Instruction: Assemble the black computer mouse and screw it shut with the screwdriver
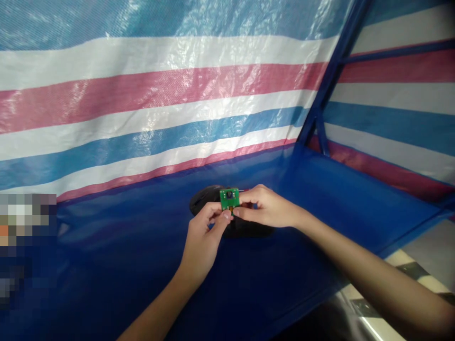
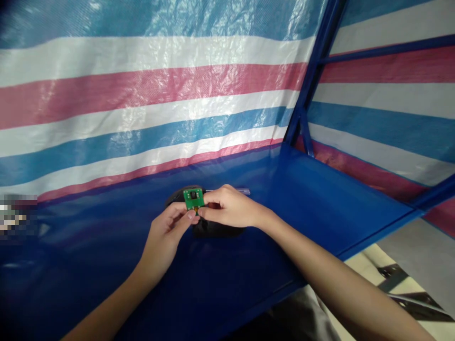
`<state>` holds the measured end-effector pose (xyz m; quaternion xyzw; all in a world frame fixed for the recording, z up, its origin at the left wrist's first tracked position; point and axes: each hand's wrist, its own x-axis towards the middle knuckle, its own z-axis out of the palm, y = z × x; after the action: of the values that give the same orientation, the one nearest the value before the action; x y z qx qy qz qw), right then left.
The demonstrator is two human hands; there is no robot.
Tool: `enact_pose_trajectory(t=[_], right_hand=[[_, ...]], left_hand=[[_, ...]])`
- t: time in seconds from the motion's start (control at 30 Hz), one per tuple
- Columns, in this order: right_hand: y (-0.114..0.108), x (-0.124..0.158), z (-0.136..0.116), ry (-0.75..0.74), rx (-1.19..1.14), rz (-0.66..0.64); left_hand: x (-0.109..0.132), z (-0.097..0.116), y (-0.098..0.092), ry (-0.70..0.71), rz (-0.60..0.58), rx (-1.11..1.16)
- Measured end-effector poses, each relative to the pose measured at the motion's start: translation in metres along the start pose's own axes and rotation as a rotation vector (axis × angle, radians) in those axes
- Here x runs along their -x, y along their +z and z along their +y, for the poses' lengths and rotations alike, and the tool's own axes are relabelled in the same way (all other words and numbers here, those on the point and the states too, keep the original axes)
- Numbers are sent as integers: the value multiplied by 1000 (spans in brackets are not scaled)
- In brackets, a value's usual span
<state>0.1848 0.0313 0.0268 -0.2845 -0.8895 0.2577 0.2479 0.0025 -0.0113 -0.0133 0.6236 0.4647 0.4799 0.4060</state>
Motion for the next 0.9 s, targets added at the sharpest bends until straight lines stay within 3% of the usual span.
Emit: enact_pose_trajectory(t=[0.17,0.37,0.67,0.9], right_hand=[[2,-1,2,55,-87,-19],[7,1,10,83,-199,-70],[-3,-1,-1,104,-79,-106],[0,-4,10,154,-96,-77]], left_hand=[[2,1,3,-95,15,67],[1,-1,3,-104,-16,-3],[0,3,-3,-118,-95,-49],[-8,5,0,-160,-111,-25]])
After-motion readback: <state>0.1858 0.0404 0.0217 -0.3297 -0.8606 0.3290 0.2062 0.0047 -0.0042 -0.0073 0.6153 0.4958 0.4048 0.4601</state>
